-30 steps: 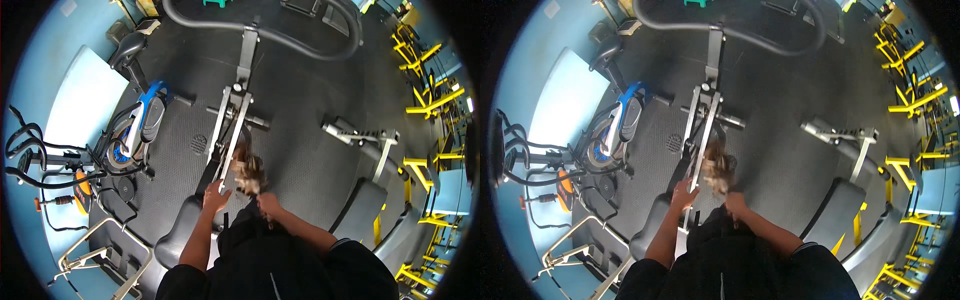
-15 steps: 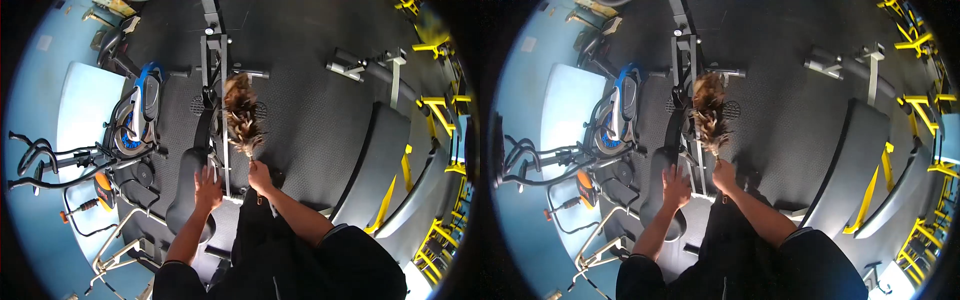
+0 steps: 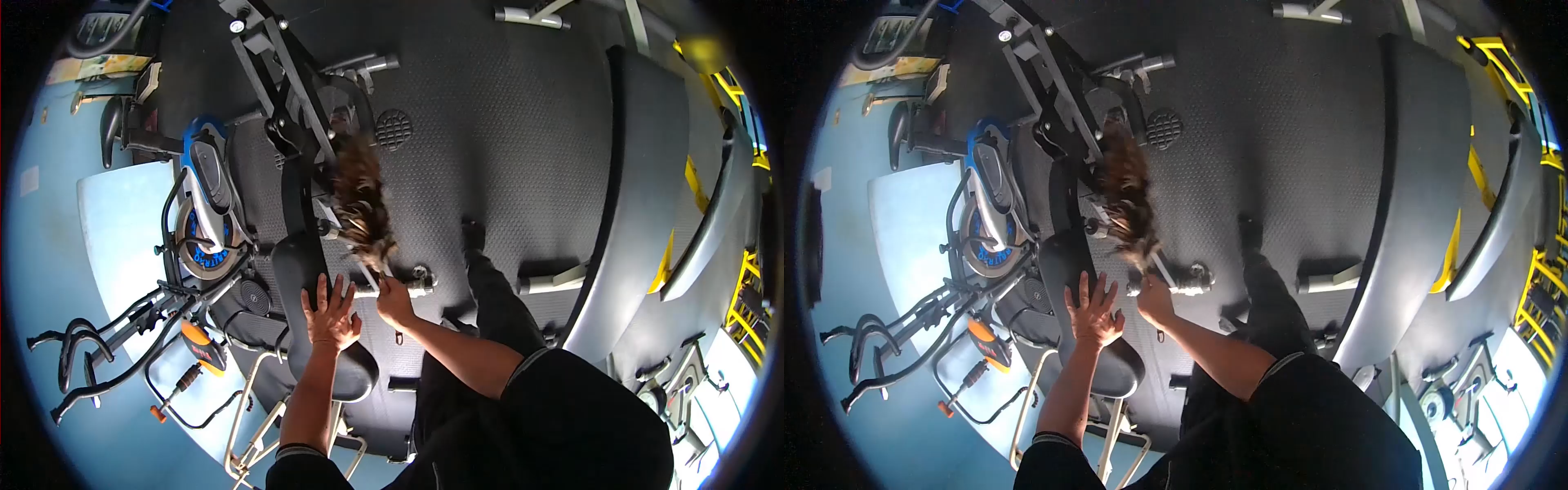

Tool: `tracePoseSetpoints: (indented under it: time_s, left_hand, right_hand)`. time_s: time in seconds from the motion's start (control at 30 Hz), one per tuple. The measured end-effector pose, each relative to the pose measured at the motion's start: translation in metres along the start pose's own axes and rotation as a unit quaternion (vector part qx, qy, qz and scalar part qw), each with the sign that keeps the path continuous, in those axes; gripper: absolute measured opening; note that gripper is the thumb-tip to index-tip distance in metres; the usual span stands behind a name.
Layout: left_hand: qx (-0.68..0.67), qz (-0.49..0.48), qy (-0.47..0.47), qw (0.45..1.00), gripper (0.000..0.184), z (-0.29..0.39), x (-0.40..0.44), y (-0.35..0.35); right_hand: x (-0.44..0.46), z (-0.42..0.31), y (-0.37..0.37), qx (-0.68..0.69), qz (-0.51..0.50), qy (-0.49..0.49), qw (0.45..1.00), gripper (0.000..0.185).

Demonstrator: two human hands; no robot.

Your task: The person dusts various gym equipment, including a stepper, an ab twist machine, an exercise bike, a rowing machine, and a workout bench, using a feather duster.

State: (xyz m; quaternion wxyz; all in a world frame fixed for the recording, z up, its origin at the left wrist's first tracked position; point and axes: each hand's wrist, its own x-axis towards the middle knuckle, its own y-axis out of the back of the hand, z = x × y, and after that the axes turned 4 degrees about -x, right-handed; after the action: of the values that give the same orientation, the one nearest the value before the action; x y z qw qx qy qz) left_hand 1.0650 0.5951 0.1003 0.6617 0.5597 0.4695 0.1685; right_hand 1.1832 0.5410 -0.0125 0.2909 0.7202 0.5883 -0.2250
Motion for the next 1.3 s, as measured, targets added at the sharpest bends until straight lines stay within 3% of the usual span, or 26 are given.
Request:
tracePoseSetpoints:
  time_s: [0.03,0.1,0.13,0.17,0.2,0.23,0.27,0.4,0.47,0.57,0.63,0.7,0.77,0.87,1.0,1.1,1.17,1.23,1.3]
  left_hand:
    - [0.002,-0.031,0.012,0.999,0.065,0.000,0.000,0.000]
    - [0.005,-0.003,0.003,1.000,0.063,-0.001,-0.001,-0.004]
    - [0.011,-0.002,-0.003,1.000,0.063,-0.002,0.000,-0.005]
    - [0.007,0.006,-0.005,1.000,0.062,-0.002,-0.001,-0.006]
    - [0.001,0.013,-0.007,1.000,0.060,-0.003,-0.002,-0.006]
    - [0.004,0.012,-0.013,1.000,0.060,-0.004,-0.004,-0.006]
    - [-0.004,0.013,-0.012,1.000,0.060,-0.003,-0.003,-0.003]
    - [0.003,0.020,-0.018,1.000,0.058,0.002,-0.004,0.001]
    - [0.017,0.031,-0.013,0.999,0.056,0.002,-0.005,-0.003]
    - [0.034,0.057,-0.025,0.997,0.054,0.003,-0.006,-0.005]
    - [0.036,0.059,-0.044,0.997,0.051,0.004,-0.006,-0.007]
    - [0.054,0.078,-0.044,0.995,0.048,0.005,-0.007,-0.009]
    - [0.068,0.080,-0.052,0.993,0.046,0.004,-0.006,-0.012]
    - [0.086,0.077,-0.042,0.992,0.044,0.008,-0.007,-0.011]
    - [0.103,0.118,-0.075,0.985,0.042,0.005,-0.007,-0.017]
    - [0.118,0.155,-0.109,0.975,0.041,0.002,-0.008,-0.022]
    - [0.122,0.141,-0.107,0.977,0.040,0.001,-0.007,-0.023]
    - [0.135,0.128,-0.099,0.978,0.038,0.001,-0.008,-0.024]
    - [0.136,0.121,-0.096,0.979,0.036,0.002,-0.008,-0.024]
  right_hand:
    - [-0.006,0.019,-0.017,0.001,0.025,-0.043,0.999,0.016]
    - [-0.016,0.034,-0.023,-0.036,-0.155,-0.240,0.958,0.018]
    - [-0.015,0.038,-0.019,-0.260,-0.287,-0.122,0.914,0.021]
    - [-0.017,0.049,-0.027,-0.254,-0.284,-0.122,0.917,0.021]
    - [-0.022,0.064,-0.038,-0.162,-0.119,-0.017,0.979,0.018]
    - [-0.027,0.081,-0.050,-0.063,0.055,0.085,0.993,0.018]
    - [-0.025,0.067,-0.055,0.028,0.109,0.030,0.993,0.018]
    - [-0.030,0.081,-0.067,0.041,0.096,0.022,0.994,0.019]
    - [-0.035,0.113,-0.083,0.004,0.074,-0.079,0.994,0.020]
    - [-0.052,0.123,-0.092,0.050,0.095,-0.117,0.987,0.022]
    - [-0.056,0.129,-0.101,0.071,0.139,-0.008,0.988,0.029]
    - [-0.061,0.122,-0.096,0.058,0.078,-0.060,0.993,0.035]
    - [-0.059,0.149,-0.113,0.082,0.086,-0.087,0.989,0.036]
    - [-0.061,0.203,-0.133,0.085,0.076,-0.201,0.973,0.035]
    - [-0.081,0.186,-0.125,0.120,0.160,-0.125,0.972,0.030]
    - [-0.086,0.187,-0.130,0.077,0.127,-0.113,0.982,0.027]
    - [-0.085,0.215,-0.143,0.094,0.138,-0.136,0.977,0.027]
    - [-0.088,0.264,-0.159,0.080,0.113,-0.217,0.966,0.026]
    - [-0.098,0.299,-0.163,0.000,0.087,-0.249,0.965,0.023]
